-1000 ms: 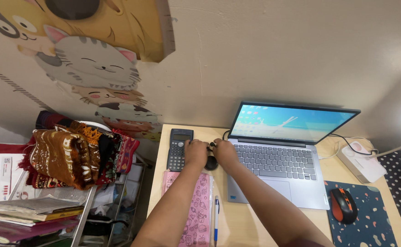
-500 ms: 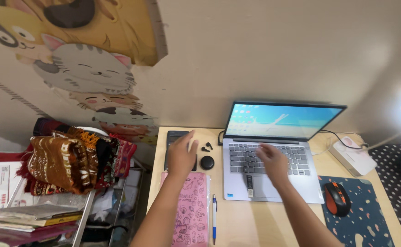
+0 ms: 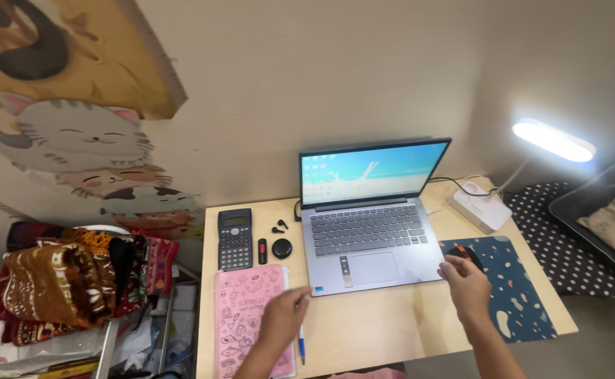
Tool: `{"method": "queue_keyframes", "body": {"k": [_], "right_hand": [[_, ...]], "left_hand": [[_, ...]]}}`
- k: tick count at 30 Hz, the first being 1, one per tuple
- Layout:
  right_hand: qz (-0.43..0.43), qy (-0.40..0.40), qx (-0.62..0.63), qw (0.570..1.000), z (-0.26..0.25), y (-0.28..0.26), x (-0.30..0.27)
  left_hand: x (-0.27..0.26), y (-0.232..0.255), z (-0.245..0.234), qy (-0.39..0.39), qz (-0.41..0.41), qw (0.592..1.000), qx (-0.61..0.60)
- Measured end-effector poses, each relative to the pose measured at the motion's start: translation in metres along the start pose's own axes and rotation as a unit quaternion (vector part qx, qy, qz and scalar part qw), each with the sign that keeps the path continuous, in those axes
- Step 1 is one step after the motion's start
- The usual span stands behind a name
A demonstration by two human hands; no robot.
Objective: The person takes charging cables and a charger out of a drawstring pouch, coils and arranges the cables on the desk, plugs the charger into a power strip, repositions the desk lamp and turns it on, and arranges the notebook, calculator, mouse and laptop on the desk.
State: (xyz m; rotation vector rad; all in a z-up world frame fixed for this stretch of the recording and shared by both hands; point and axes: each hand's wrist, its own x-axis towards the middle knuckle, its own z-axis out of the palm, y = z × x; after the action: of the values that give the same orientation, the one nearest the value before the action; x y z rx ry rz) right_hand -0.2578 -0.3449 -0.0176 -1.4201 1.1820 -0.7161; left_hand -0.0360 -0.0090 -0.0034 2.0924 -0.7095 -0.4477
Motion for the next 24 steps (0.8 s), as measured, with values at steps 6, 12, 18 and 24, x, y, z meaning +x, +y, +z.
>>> {"method": "queue_keyframes", "body": {"k": [6,12,18,24], "right_hand": [[0.004,-0.003,0.004,1.000,-0.029,0.002,0.006],[-0.024,0.009,-0.139,0.990,-0.055,0.010,0.015],[-0.081,-0.074,-0.218,0.970,-0.051,0.036,0.033],[-0.227,-0.139,-0.253,0.930,-0.015,0.074,0.065]], "left_hand": [[-0.023,0.018,0.016,-0.036,-0.046,0.998,0.024],[-0.029,0.010,0.032,0.044,-0.066,0.997,-0.001],[-0.021,-0.021,0.097,0.237,0.038,0.965,0.101],[0.008,-0.029,0.143,0.194,-0.178,0.963,0.062]]}}
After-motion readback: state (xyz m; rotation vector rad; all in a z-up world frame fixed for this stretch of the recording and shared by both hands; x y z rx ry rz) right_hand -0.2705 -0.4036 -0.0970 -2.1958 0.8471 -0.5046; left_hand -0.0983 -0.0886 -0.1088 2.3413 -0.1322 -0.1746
